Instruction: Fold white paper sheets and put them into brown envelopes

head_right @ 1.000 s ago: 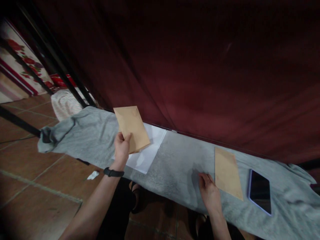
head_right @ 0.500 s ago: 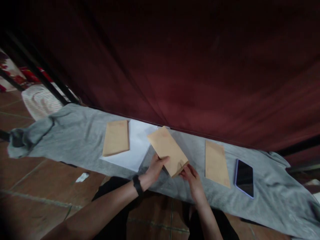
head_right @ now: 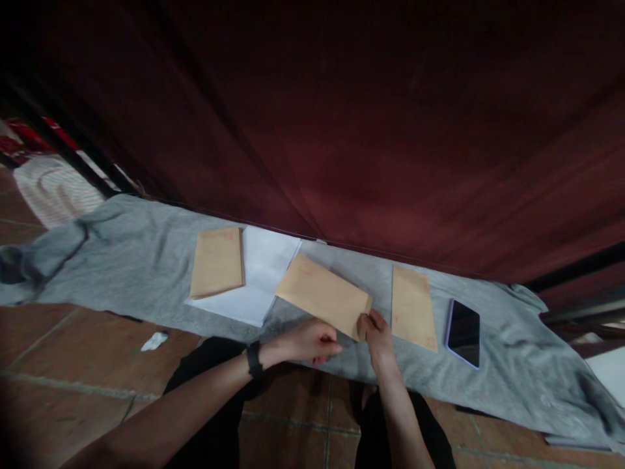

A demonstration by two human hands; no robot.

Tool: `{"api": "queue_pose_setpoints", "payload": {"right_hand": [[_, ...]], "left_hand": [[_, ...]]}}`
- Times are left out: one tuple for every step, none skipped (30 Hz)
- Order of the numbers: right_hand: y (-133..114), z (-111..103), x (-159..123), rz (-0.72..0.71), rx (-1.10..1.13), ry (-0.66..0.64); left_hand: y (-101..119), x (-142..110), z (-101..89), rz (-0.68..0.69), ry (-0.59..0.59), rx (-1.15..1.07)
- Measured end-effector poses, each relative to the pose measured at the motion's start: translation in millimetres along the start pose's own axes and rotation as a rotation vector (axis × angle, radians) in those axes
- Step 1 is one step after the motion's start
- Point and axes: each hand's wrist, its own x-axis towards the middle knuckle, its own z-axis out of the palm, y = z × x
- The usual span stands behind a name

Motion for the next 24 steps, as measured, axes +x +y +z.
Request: {"api": "queue_pose_setpoints", "payload": {"right_hand": [[1.6,-1.0,0.9,-0.01,-0.02,0.024],[3.1,-1.3,1.6,-0.018,-0.04,0.042],[4.2,-0.9,2.4,-0.028,-0.058,0.05],[5.1,-0.3,3.2,-0.038,-0.077,0.054],[5.5,0.6,3.9,-0.044,-0.093,0.056],[5.6,1.4,4.7,-0.041,-0.104,0.057],[5.4,1.9,5.4,-0.027,-0.113,0.056],[5.0,2.2,6.0,-0.007,-0.118,0.053],[4.6,2.2,6.6,0.017,-0.119,0.051],[4.2,1.8,7.2,0.042,-0.115,0.044],[3.9,1.2,7.8,0.06,-0.113,0.027],[3.7,0.2,8.5,0.069,-0.119,0.007],[3.6,-1.1,9.5,0.071,-0.137,-0.012],[3.4,-2.7,10.9,0.07,-0.161,-0.03],[3.0,-4.8,12.8,0.067,-0.186,-0.043],[2.3,-7.2,15.1,0.055,-0.22,-0.05],[1.2,-9.7,18.0,0.035,-0.26,-0.048],[-0.3,-12.3,21.3,0.013,-0.299,-0.044],[-2.3,-14.5,25.1,-0.008,-0.333,-0.043],[-4.5,-16.0,29.1,-0.026,-0.361,-0.043],[-6.7,-16.7,33.2,-0.04,-0.384,-0.046],[-8.6,-16.5,37.2,-0.048,-0.396,-0.052],[-10.0,-15.3,40.8,-0.05,-0.397,-0.061],[-10.6,-13.5,43.9,-0.053,-0.399,-0.072]], "left_hand": [[2.7,-2.3,-0.3,-0.002,-0.095,-0.033],[5.5,-3.9,-1.0,0.016,-0.128,-0.046],[8.3,-4.7,-2.3,0.062,-0.09,-0.018],[10.8,-4.5,-4.4,0.132,0.004,0.055],[12.5,-3.3,-7.2,0.213,0.129,0.16],[13.2,-1.4,-10.7,0.287,0.254,0.279],[12.6,1.3,-14.6,0.342,0.348,0.399],[10.5,4.6,-18.7,0.372,0.408,0.508],[7.0,8.2,-22.7,0.377,0.439,0.599],[2.4,11.9,-26.2,0.362,0.451,0.671],[-2.8,15.5,-29.0,0.336,0.447,0.728],[-8.2,18.8,-31.1,0.312,0.431,0.776],[-13.2,21.8,-32.6,0.294,0.409,0.814],[-17.4,24.3,-33.4,0.284,0.39,0.844],[-20.6,26.4,-33.8,0.284,0.372,0.866],[-22.9,28.1,-33.9,0.29,0.356,0.882],[-24.2,29.6,-34.0,0.294,0.343,0.892],[-24.8,30.9,-34.2,0.295,0.33,0.899],[-24.9,32.1,-34.7,0.291,0.317,0.903],[-24.8,33.3,-35.4,0.283,0.306,0.904],[-24.7,34.6,-36.4,0.275,0.299,0.904],[-24.7,35.9,-37.8,0.269,0.297,0.904],[-24.9,37.4,-39.4,0.265,0.298,0.904],[-25.2,38.9,-41.2,0.259,0.303,0.905]]}}
